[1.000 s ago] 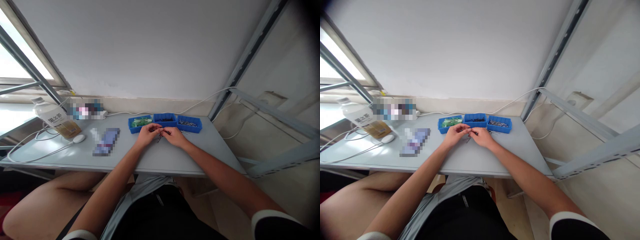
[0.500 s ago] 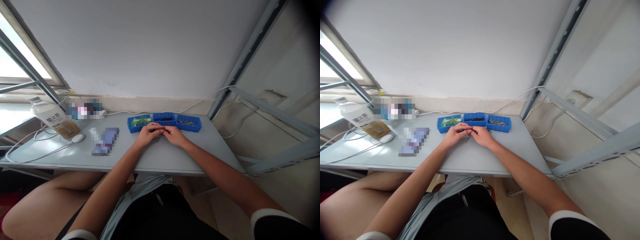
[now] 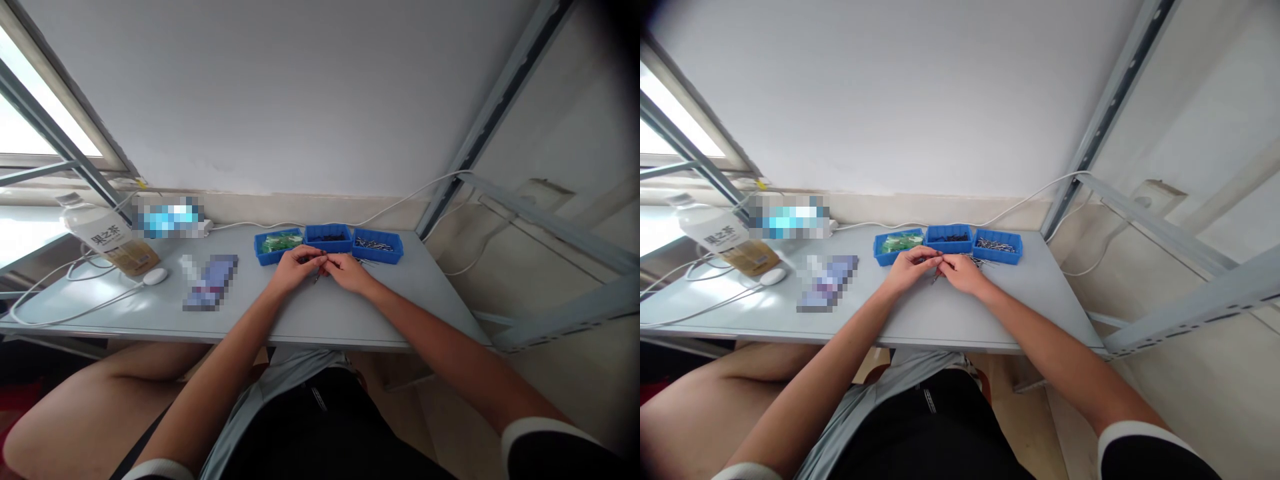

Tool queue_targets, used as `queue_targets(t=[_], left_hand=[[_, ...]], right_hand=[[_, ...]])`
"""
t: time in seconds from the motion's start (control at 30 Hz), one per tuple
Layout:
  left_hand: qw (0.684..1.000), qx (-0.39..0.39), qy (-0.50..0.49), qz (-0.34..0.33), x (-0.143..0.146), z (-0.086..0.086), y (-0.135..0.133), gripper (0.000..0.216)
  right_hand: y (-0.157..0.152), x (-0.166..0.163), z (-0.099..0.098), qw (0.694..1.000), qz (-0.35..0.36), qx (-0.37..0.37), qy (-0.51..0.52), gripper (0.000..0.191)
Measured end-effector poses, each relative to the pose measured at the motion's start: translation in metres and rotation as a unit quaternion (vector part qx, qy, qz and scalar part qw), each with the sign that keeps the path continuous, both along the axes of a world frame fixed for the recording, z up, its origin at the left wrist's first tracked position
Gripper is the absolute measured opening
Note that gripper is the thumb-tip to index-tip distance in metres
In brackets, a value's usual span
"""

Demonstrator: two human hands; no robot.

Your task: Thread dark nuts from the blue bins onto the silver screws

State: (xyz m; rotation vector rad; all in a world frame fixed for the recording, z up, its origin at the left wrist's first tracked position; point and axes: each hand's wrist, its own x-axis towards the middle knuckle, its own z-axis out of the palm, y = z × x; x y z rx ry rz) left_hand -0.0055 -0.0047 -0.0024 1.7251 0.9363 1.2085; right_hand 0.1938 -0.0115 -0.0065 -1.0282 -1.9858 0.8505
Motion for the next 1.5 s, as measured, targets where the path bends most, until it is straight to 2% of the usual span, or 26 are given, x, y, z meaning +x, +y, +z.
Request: queue_targets(t=[0.13,0.4,0.83,1.1,1.37,1.5], left_hand=[[1.000,0.014,0.002,-0.012,0.000,-0.003,0.002,0.030],[1.000,0.008,0.008,0.000,0.001,0.002,0.000,0.032],[1.000,0.000,0.014,0.008,0.000,0.001,0.000,0.033],[1.000,0.006,0.013,-0.009,0.001,0.001,0.000,0.029],[0.999,0.009,-0.017,-0.033,0.001,0.002,-0.001,0.029],[0.999,0.010,-0.009,-0.033,0.001,0.001,-0.001,0.028]], right_hand=[[0.001,0.001,0.000,1.000,-0.018,0.002,0.001,0.027],[-0.001,0.000,0.000,1.000,-0.010,0.005,-0.010,0.030],[-0.005,-0.002,0.002,0.998,0.012,-0.053,0.012,0.040],[-0.002,-0.001,0.001,0.999,-0.008,0.003,-0.050,0.031],[-0.004,0.001,0.010,0.999,-0.030,0.000,-0.013,0.027],[-0.004,0.001,0.008,1.000,-0.014,0.004,-0.026,0.026]])
